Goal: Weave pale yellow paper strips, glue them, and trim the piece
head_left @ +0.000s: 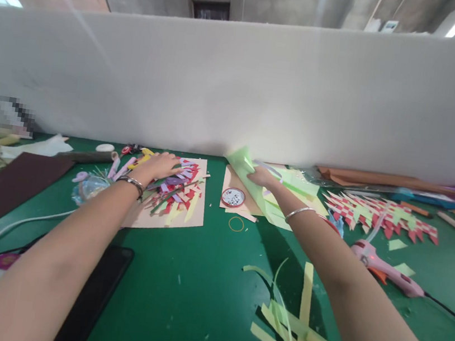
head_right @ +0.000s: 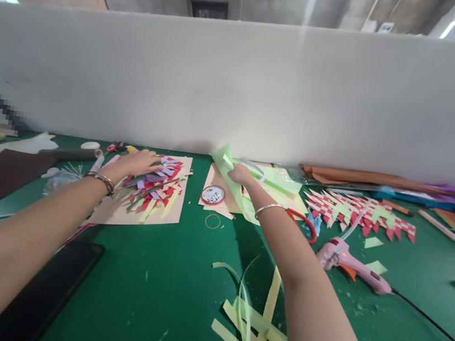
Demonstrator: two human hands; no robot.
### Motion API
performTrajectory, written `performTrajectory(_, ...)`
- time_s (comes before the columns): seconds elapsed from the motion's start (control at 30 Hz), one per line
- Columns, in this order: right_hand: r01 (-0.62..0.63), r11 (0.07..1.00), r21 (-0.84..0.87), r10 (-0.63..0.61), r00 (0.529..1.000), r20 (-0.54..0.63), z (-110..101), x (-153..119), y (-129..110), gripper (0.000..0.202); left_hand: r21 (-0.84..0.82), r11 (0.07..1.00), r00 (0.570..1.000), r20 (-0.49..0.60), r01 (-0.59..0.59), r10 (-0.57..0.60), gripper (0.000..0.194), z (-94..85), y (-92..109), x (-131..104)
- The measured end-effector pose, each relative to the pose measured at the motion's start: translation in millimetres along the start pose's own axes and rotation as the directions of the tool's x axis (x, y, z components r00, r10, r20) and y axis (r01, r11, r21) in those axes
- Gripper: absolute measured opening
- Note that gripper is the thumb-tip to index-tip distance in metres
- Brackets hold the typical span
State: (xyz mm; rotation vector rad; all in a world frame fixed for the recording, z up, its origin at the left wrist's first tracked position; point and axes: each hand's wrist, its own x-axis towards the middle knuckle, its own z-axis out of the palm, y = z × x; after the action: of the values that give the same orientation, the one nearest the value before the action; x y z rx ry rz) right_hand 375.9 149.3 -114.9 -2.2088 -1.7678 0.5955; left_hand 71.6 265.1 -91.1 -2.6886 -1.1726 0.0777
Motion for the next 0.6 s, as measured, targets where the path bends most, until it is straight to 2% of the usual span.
performTrajectory(0.13, -0.007, 1.0, -0.002, 0.007, 1.0, 0.013, -1, -3, 0, 0.029, 0.04, 0.998, 0.997, -0.058, -0.058, 0.06, 0.041, -14.1, 20, 0)
performTrajectory(0.2, -0.002, 1.0, -0.002, 0.002, 1.0, 0.013, -1, -3, 1, 0.03, 0.023, 0.992, 0.986, -0.111, -0.123, 0.125, 0.045, -23.9, 40, 0)
performTrajectory(0.27, 0.004, 1.0, -0.005, -0.004, 1.0, 0.008, 0, -3, 1, 0.031, -0.106, 0.971, 0.974, -0.103, -0.214, 0.204, 0.047, -27.5, 70, 1)
performTrajectory(0.33, 0.005, 1.0, -0.013, -0.005, 1.0, 0.003, 1, -1, 1, 0.032, -0.179, 0.939, 0.956, -0.067, -0.294, 0.287, 0.05, -22.0, 104, 2)
performTrajectory(0.43, 0.003, 1.0, -0.028, -0.003, 1.0, -0.003, 2, 0, 2, 0.032, -0.27, 0.911, 0.948, -0.02, -0.312, 0.319, 0.055, -3.4, 150, 5)
performTrajectory(0.5, 0.001, 0.999, -0.039, -0.001, 1.0, -0.009, 2, 1, 3, 0.032, -0.301, 0.907, 0.953, -0.015, -0.293, 0.303, 0.053, 7.9, 168, 8)
performTrajectory(0.6, -0.004, 0.998, -0.058, 0.003, 1.0, -0.016, 3, 1, 3, 0.032, -0.323, 0.914, 0.968, -0.029, -0.245, 0.249, 0.055, 15.8, 177, 9)
